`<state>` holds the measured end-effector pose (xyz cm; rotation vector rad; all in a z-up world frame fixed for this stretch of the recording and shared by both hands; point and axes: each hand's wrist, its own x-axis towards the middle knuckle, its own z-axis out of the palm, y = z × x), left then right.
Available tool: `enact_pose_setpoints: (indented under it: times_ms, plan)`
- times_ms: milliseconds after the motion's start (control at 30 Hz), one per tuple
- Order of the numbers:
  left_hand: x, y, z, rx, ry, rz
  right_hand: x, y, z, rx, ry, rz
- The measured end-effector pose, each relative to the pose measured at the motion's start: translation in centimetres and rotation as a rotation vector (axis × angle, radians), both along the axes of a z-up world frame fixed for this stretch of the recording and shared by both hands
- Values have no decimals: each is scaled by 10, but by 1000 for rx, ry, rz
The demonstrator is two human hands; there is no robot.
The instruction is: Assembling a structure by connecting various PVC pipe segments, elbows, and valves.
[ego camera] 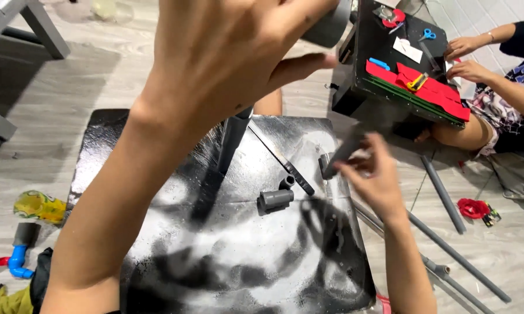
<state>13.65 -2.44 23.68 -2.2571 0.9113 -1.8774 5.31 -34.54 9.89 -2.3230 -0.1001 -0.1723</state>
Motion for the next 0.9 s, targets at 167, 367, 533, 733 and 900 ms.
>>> enact_pose_setpoints:
  times_ms: [167, 367, 533, 733, 900]
  plan:
    - [-9, 2, 12, -38, 91, -131, 22, 10, 54, 627, -414, 317]
    - [-14, -8, 18, -73, 84, -152, 46, 28, 94, 776, -644, 448]
    - [-18, -11, 19, -82, 89, -162, 60, 43, 95, 1005, -582, 521]
    - [-19, -13, 18, -93, 105, -171, 50, 45, 105, 841, -570, 474]
    - [-6, -14, 13, -8, 46, -51, 45, 49, 125, 561, -630, 395]
